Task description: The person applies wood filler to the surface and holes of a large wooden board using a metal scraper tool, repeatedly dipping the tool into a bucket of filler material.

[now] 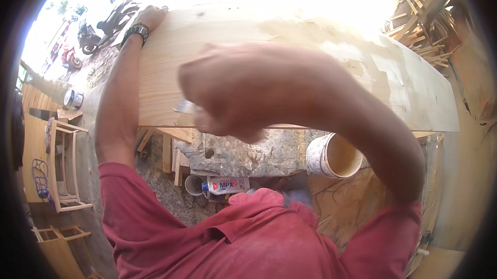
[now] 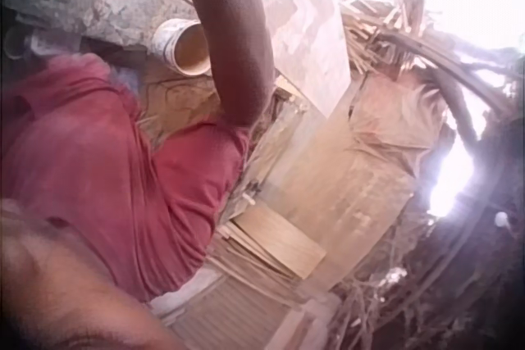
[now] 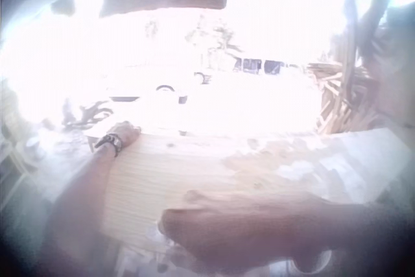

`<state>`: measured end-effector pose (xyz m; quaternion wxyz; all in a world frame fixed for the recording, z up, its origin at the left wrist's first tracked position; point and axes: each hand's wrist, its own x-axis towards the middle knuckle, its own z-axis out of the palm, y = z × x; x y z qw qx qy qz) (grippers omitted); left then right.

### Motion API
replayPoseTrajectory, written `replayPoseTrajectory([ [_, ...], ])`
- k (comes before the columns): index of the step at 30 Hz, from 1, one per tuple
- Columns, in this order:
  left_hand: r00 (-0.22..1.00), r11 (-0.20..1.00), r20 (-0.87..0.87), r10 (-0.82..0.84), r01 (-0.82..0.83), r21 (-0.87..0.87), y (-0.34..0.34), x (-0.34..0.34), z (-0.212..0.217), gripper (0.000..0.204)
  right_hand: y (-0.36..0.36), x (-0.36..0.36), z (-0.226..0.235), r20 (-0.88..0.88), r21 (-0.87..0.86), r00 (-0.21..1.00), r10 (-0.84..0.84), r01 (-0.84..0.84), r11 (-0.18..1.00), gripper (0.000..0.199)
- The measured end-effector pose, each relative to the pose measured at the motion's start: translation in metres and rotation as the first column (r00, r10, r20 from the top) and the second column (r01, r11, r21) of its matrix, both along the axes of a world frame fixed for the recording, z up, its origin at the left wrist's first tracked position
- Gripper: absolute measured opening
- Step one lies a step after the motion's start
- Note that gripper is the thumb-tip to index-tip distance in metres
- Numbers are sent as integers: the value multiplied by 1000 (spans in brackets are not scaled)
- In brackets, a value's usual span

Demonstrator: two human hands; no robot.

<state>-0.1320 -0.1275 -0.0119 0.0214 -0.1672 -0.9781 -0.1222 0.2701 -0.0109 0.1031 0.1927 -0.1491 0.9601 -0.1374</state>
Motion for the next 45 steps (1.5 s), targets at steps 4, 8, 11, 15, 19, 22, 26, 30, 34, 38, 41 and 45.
replayPoseTrajectory([
  [4,999,999,22,-40,39,38,1,-2,0,59,-12,2,-19,136,-17,990,-38,40,999,26],
  [8,998,998,-63,-23,26,49,4,-24,-16,59,-1,30,4,225,73,974,25,-43,996,24],
  [11,997,999,-78,17,-13,50,8,-25,-20,59,0,24,7,91,59,995,32,-38,998,22],
  [15,1000,1000,-21,-23,24,15,0,-3,-4,59,-13,-10,-5,-200,85,963,182,-168,982,16],
  [19,999,999,-2,-37,37,24,1,-4,1,58,-15,-25,-3,-88,175,993,80,-63,982,31],
  [22,1000,999,24,-20,19,40,-2,-3,-2,58,13,-16,6,-92,121,995,45,-34,992,31],
  [26,998,999,57,-25,24,34,2,12,7,57,43,12,8,-69,122,995,-76,84,989,25],
  [30,999,998,-48,-10,13,67,2,10,-1,56,51,29,21,-207,225,978,11,36,974,22],
  [34,999,998,-50,-11,14,58,0,3,-2,56,37,20,15,-420,183,906,51,29,983,21],
  [38,999,1000,52,4,-5,27,1,7,5,58,30,13,19,-347,-12,937,-48,47,999,24],
  [41,999,1000,46,9,-10,2,-1,11,5,58,26,13,7,-232,-223,961,-152,100,970,30],
  [45,1000,1000,-4,-2,2,16,2,8,4,58,16,23,-24,-186,-288,971,-152,94,953,37],
])
